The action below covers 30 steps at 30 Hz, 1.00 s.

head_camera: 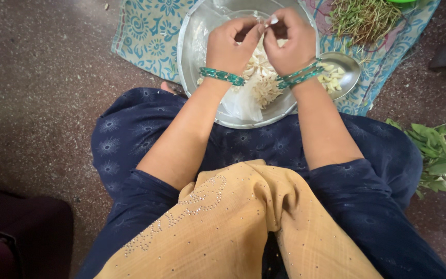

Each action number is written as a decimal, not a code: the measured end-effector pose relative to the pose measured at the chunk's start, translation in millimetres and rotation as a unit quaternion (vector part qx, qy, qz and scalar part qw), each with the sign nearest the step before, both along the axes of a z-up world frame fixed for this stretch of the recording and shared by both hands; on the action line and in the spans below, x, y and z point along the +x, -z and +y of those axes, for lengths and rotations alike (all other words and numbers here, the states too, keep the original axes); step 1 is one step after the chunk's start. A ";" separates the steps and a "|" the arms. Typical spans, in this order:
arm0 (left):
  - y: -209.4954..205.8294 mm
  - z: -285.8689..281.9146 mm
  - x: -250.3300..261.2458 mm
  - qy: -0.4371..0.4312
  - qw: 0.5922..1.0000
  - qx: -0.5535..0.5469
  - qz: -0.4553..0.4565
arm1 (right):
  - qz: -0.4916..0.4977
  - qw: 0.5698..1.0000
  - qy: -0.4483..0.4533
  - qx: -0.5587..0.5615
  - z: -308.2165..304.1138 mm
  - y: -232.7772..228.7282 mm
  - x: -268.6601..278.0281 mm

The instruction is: The person sits on the floor and peels small white vegetables by hand, placing the peeled pieces into a metal bowl and the peels into a larger bowl. The person continues this repetitive peeling process throughout the clip.

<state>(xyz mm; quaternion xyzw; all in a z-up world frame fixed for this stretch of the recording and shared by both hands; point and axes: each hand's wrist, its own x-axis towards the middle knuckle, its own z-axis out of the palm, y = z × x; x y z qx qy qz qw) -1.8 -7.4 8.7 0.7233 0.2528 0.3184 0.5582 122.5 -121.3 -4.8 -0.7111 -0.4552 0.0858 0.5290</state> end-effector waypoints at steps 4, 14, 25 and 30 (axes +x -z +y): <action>-8.9 1.8 -0.2 -0.020 0.996 0.056 0.061 | -0.148 0.989 -0.005 -0.020 -1.0 -17.2 -4.9; -6.9 2.2 -1.6 -0.051 0.984 0.142 0.100 | 0.168 0.982 -0.063 0.056 2.6 4.4 1.4; 5.8 8.4 -0.6 0.089 0.995 -0.007 0.040 | 0.473 0.862 -0.170 0.069 -9.7 7.9 19.0; 2.4 7.6 -0.9 0.148 0.937 -0.317 0.011 | 0.509 0.823 -0.230 0.105 -14.5 -5.9 18.0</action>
